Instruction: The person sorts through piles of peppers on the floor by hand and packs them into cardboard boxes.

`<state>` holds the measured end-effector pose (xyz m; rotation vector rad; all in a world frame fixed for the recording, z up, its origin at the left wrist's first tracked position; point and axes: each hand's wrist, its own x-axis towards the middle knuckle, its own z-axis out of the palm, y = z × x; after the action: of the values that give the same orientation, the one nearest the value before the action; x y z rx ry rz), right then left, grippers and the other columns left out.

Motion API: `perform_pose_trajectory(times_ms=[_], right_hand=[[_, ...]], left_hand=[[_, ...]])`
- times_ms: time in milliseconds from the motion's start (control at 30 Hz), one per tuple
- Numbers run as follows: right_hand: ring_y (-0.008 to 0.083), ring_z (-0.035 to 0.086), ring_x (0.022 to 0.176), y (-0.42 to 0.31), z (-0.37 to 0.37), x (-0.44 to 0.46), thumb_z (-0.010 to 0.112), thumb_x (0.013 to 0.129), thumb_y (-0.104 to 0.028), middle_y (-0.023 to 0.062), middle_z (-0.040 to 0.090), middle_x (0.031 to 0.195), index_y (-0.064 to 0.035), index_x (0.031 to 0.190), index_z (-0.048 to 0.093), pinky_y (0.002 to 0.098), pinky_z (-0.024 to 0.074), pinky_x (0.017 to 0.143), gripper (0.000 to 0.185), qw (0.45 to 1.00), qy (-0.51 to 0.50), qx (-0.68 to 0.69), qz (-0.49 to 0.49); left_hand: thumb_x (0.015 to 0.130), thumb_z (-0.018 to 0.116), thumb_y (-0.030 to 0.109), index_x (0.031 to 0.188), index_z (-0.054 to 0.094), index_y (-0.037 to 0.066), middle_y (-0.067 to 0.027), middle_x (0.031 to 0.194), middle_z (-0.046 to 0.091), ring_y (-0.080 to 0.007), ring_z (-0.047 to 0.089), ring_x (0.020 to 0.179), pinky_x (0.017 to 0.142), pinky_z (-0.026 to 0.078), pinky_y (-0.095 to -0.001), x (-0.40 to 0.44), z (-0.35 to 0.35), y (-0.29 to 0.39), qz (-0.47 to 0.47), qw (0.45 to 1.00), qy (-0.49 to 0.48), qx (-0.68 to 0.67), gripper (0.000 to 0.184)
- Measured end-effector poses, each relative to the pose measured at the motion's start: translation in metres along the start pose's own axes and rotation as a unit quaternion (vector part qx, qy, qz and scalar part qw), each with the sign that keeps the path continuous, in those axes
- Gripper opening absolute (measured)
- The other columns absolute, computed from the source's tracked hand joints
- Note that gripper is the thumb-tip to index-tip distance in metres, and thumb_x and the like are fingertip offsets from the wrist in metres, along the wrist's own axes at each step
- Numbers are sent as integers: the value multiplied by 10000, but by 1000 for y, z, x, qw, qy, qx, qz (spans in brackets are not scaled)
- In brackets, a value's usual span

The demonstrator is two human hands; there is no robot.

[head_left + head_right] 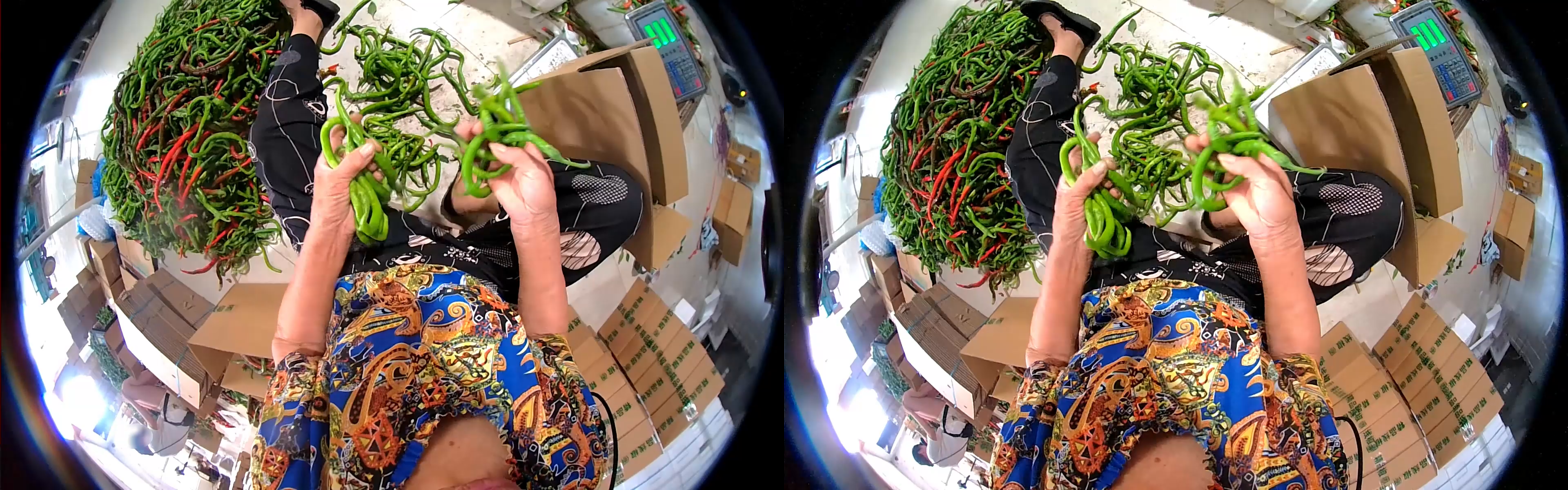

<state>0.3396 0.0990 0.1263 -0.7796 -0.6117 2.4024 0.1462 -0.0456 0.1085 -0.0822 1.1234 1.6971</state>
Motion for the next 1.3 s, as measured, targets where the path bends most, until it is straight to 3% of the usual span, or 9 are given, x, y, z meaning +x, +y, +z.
perform_pose_trajectory(times_ms=[233, 500, 567, 633, 700, 933, 1133, 1233, 1300], right_hand=[[247, 634, 997, 18, 10, -5, 608, 842, -4, 165, 639, 1094, 28, 1330, 417, 349, 508, 893, 525, 989, -56, -82, 113], [171, 636, 904, 16, 7, -5, 665, 843, -103, 134, 654, 1064, 8, 1335, 419, 286, 526, 796, 561, 962, -78, -209, 159], [162, 627, 918, 20, 11, -5, 660, 860, -154, 132, 627, 1136, 5, 1366, 391, 272, 524, 750, 595, 974, -97, -147, 141], [160, 624, 937, 23, 10, -4, 648, 873, -170, 130, 607, 1183, 5, 1384, 373, 271, 526, 746, 606, 983, -105, -55, 143], [154, 607, 994, 25, 10, -3, 618, 889, -172, 126, 584, 1227, 10, 1400, 354, 274, 531, 754, 603, 986, -81, 14, 145], [88, 561, 945, 32, 0, 0, 642, 830, -127, 100, 609, 1182, 14, 1349, 423, 198, 424, 692, 580, 985, -106, -63, 122], [73, 563, 836, 29, 6, -3, 699, 796, -87, 58, 627, 1073, -18, 1369, 402, 179, 422, 645, 649, 984, -53, -103, 132], [58, 554, 779, 32, 25, -8, 726, 783, -75, 40, 631, 1015, -24, 1364, 411, 189, 442, 642, 663, 972, 4, -229, 47], [22, 510, 732, 33, 19, -6, 722, 784, -41, 8, 605, 1031, -75, 1375, 398, 142, 368, 551, 675, 943, 4, -324, 70]], left_hand=[[715, 798, 107, 1249, 517, 10, -35, 931, 626, -103, 590, 800, 726, 494, -230, 22, 31, 18, 66, 950, -129, 275, 612], [755, 739, 89, 1168, 558, 7, -49, 967, 637, -114, 593, 840, 788, 493, -253, 32, 32, -12, 88, 969, -120, 198, 457], [769, 728, 95, 1122, 557, 2, -50, 942, 629, -116, 597, 815, 748, 499, -253, 30, 32, -13, 53, 986, -100, 125, 404], [792, 673, 59, 1126, 497, 14, -90, 954, 631, -161, 639, 807, 740, 558, -294, 37, 16, -15, -71, 988, -139, -12, 380], [794, 667, 63, 1154, 473, 18, -103, 975, 630, -175, 650, 826, 770, 571, -308, 34, 19, -26, -31, 991, -95, -93, 412], [806, 689, 51, 1174, 499, 9, -96, 1003, 643, -169, 638, 879, 817, 541, -313, 28, 19, -26, -1, 993, -118, -25, 416], [817, 681, 35, 1140, 514, 25, -81, 1001, 641, -166, 632, 892, 819, 532, -303, 29, 20, -32, 0, 993, -110, -31, 364], [812, 685, 19, 1148, 510, 17, -88, 1007, 639, -164, 631, 891, 818, 532, -292, 27, 27, -32, 28, 994, -105, 17, 378], [808, 684, 7, 1158, 506, 14, -93, 1023, 637, -159, 627, 895, 821, 527, -288, 23, 31, -29, 19, 994, -108, 13, 393]])
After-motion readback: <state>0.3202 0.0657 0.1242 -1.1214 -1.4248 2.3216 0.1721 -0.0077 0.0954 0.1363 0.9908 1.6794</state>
